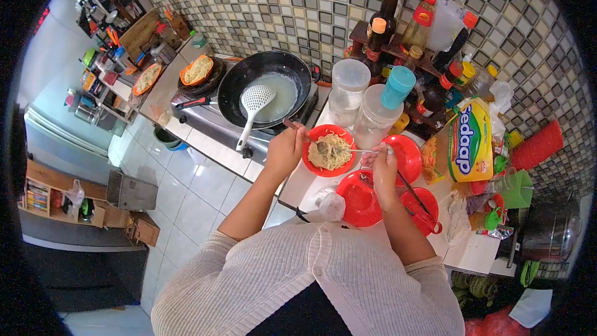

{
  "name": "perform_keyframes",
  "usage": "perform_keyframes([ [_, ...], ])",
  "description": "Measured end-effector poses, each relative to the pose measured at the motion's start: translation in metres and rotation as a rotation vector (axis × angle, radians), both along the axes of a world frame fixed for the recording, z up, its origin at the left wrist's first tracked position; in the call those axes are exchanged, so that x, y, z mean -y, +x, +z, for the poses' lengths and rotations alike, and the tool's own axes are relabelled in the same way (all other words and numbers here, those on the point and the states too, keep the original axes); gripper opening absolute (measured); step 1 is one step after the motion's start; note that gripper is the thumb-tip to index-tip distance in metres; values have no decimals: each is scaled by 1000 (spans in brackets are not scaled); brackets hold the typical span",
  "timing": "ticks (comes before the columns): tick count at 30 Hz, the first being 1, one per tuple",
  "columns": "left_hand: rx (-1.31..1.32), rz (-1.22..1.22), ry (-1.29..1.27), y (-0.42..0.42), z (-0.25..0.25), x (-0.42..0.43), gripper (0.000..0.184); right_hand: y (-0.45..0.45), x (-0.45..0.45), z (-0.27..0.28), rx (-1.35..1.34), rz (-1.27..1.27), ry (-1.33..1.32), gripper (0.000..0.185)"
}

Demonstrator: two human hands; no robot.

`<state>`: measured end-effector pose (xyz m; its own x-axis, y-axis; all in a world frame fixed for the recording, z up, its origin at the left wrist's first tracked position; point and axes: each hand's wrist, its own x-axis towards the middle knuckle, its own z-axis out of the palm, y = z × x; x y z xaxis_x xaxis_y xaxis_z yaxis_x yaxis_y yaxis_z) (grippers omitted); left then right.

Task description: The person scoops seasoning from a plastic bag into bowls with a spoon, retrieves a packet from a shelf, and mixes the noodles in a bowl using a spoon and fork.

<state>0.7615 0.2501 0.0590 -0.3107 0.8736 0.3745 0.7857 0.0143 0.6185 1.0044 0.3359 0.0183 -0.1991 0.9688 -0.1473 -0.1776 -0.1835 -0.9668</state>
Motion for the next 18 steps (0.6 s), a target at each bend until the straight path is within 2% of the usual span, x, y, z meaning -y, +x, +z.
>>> perform_keyframes([
  [3, 61, -10, 17, -1, 19, 1, 27, 2, -5, 3, -136, -18, 54, 33],
  [9, 102, -35, 96, -1, 59, 13, 34, 2, -7, 39, -196, -22, 137, 31],
  [13, 88, 2, 90, -11, 56, 16, 34, 8, -9, 47, -101, 30, 265, 31],
  [15, 16, 25, 49, -17, 53, 19, 34, 13, -5, 54, 301, 39, 512, 29],
  [16, 17, 26, 47, -19, 51, 19, 34, 14, -4, 55, 302, 39, 511, 29],
  [18, 40, 70, 24, -21, 47, 18, 34, 14, 2, 56, 655, 38, 721, 21],
])
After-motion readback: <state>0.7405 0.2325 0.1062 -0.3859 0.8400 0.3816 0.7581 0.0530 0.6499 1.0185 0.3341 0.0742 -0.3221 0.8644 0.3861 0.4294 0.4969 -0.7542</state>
